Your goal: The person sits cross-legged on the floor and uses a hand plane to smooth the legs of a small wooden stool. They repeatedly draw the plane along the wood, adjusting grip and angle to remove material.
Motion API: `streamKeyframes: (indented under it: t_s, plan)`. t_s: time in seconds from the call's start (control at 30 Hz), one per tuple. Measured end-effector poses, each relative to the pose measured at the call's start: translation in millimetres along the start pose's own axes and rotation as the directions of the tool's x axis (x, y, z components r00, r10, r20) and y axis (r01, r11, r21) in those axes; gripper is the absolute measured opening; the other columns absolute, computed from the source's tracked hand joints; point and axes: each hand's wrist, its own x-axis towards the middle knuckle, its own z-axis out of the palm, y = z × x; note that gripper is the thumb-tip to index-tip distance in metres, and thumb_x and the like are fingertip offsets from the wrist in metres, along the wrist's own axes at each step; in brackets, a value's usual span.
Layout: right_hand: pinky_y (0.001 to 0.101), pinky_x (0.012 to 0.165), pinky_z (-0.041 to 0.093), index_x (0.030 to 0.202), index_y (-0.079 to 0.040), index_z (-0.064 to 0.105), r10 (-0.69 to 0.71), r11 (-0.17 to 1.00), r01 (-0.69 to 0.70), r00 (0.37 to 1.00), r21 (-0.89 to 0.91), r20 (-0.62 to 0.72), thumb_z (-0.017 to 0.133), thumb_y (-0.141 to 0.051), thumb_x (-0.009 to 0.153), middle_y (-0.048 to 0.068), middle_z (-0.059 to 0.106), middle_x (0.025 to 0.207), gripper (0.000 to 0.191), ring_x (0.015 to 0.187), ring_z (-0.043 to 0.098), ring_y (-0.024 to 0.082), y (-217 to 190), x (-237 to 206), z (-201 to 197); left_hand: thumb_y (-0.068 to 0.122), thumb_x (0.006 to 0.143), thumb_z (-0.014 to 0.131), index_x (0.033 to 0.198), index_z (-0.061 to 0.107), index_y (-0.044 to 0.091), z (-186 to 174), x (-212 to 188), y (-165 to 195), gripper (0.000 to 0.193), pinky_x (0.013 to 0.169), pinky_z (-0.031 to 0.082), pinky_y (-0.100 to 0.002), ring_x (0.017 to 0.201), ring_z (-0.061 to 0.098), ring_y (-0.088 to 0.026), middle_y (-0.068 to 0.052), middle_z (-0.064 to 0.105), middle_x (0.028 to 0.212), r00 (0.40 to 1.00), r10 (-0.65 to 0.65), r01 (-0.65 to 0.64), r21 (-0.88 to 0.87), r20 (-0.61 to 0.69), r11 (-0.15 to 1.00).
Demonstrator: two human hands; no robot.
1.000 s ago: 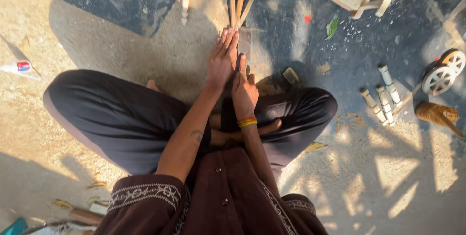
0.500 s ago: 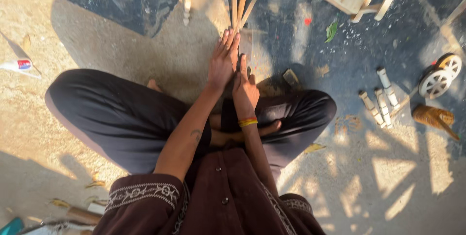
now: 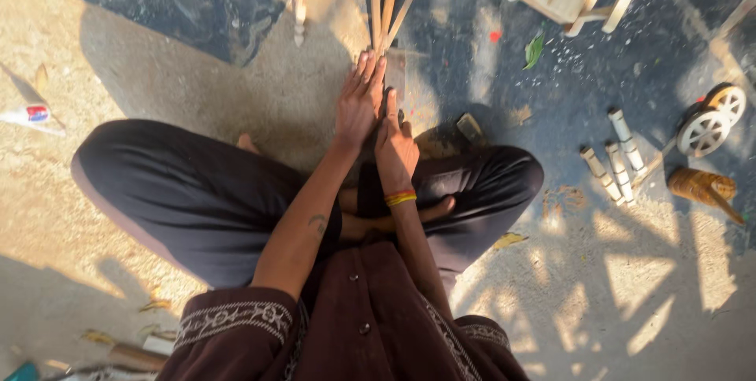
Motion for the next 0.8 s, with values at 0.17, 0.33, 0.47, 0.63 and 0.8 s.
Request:
streamKeyframes:
  t_s: [0.17, 0.33, 0.47, 0.63, 0.8]
  plan:
    - [0.0483, 0.064, 0.060, 0.158, -0.027, 0.035, 0.123, 0.990, -0.111, 0.982, -0.092, 0.142, 0.051, -0.027, 0.112, 0.032, 0.068, 0.119, 0.049, 0.079, 0.072, 0.042, 4, -1, 2, 0.014, 0.103, 0.067, 0.155, 0.046, 0.004, 2, -2, 6, 0.057, 0.127, 0.036, -0.046, 0.151, 0.041, -0.032, -0.017, 0.046, 0.159, 0.996, -0.070, 0.075, -0.071, 0.058, 0.995]
    - [0.0492, 0.062, 0.059, 0.165, -0.027, 0.029, 0.058, 0.995, -0.048, 0.992, -0.089, 0.116, 0.049, -0.025, 0.110, 0.035, 0.066, 0.117, 0.059, 0.077, 0.070, 0.046, -4, 5, 2, 0.016, 0.105, 0.067, 0.157, 0.043, 0.003, 0, 5, 4, 0.058, 0.127, 0.032, -0.046, 0.152, 0.038, -0.036, -0.021, 0.043, 0.160, 0.997, -0.057, 0.063, -0.097, 0.060, 0.993]
    - [0.0486, 0.064, 0.059, 0.164, -0.017, 0.026, 0.139, 0.987, -0.150, 0.977, 0.056, 0.164, 0.051, -0.023, 0.108, 0.032, 0.066, 0.119, 0.062, 0.077, 0.071, 0.044, 1, 4, 2, 0.015, 0.109, 0.066, 0.160, 0.045, 0.004, 4, 4, 2, 0.057, 0.130, 0.033, -0.047, 0.155, 0.038, -0.031, -0.014, 0.042, 0.165, 0.998, -0.056, 0.056, -0.036, 0.019, 0.998]
    - [0.0505, 0.072, 0.058, 0.152, 0.007, 0.022, 0.081, 0.956, -0.123, 0.983, 0.265, 0.165, 0.062, -0.008, 0.088, 0.040, 0.052, 0.141, 0.077, 0.090, 0.068, 0.048, 11, 2, 3, 0.019, 0.095, 0.073, 0.143, 0.055, 0.008, 1, 3, 8, 0.052, 0.116, 0.034, -0.058, 0.140, 0.042, -0.037, -0.011, 0.051, 0.150, 0.990, -0.110, 0.126, 0.181, -0.091, 0.975]
    - [0.0474, 0.081, 0.058, 0.160, -0.001, 0.027, 0.024, 0.966, -0.045, 0.996, 0.255, 0.087, 0.062, -0.003, 0.090, 0.031, 0.060, 0.130, 0.078, 0.100, 0.068, 0.046, 3, 3, -28, 0.013, 0.095, 0.074, 0.126, 0.058, 0.004, -13, 9, 28, 0.036, 0.098, 0.044, -0.052, 0.124, 0.051, -0.035, -0.017, 0.057, 0.125, 0.967, -0.235, 0.243, 0.085, -0.099, 0.966]
